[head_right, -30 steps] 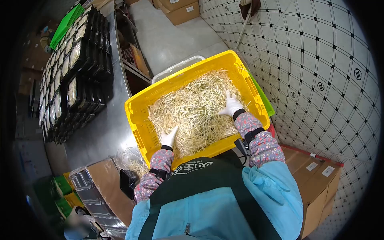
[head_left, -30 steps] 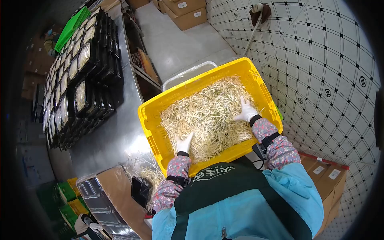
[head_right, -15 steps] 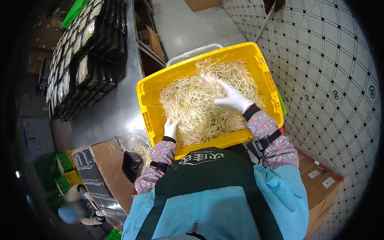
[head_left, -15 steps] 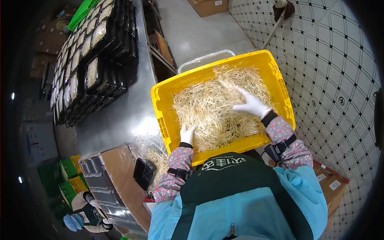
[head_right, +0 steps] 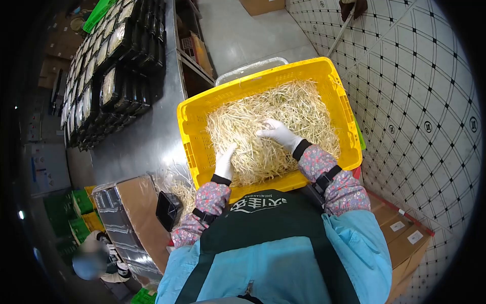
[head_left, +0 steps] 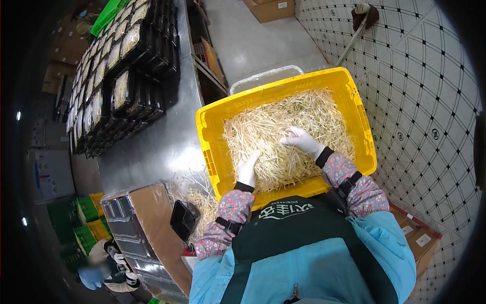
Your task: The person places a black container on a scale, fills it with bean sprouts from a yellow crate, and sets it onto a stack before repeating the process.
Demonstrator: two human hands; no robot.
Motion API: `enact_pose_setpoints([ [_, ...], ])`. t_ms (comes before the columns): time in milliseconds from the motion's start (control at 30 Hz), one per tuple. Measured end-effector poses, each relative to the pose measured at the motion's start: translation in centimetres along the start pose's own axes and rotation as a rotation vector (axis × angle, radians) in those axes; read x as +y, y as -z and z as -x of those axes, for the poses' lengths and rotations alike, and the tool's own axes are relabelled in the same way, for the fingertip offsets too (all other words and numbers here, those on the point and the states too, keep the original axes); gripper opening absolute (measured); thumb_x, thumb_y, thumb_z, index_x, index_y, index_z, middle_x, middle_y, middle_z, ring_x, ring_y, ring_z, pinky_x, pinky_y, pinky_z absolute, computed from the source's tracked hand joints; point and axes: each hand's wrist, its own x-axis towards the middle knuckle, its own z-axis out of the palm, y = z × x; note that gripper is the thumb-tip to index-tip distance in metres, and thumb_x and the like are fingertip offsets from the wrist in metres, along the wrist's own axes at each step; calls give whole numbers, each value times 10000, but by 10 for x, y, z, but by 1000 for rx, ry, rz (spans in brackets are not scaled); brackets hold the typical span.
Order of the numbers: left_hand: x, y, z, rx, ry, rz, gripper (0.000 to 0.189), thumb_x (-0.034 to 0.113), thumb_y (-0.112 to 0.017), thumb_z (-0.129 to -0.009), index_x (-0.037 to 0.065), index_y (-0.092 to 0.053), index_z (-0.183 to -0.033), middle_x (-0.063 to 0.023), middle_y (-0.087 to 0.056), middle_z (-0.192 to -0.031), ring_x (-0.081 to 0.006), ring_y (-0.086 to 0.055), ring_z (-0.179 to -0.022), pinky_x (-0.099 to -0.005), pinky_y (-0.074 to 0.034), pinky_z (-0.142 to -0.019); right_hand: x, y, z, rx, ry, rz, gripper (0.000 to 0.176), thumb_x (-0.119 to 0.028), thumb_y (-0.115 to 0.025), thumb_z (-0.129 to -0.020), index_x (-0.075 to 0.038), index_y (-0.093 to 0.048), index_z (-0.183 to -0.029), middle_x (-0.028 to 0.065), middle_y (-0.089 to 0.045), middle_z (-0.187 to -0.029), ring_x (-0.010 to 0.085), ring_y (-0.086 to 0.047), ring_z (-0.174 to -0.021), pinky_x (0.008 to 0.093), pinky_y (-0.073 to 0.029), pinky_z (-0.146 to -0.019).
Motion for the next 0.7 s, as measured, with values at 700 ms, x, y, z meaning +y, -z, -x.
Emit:
enact_pose_setpoints([
  [700, -25, 22, 31, 181, 417, -234, 783, 263, -656, -912, 28, -201, -1504, -165, -197, -1546, -317, -274, -1390, -392, -267, -1123, -38, 23, -98, 88, 33, 1193, 700, -577, -486, -908, -41, -525, -1356, 212, -569, -1318, 326, -523, -1248, 404, -400, -1046],
])
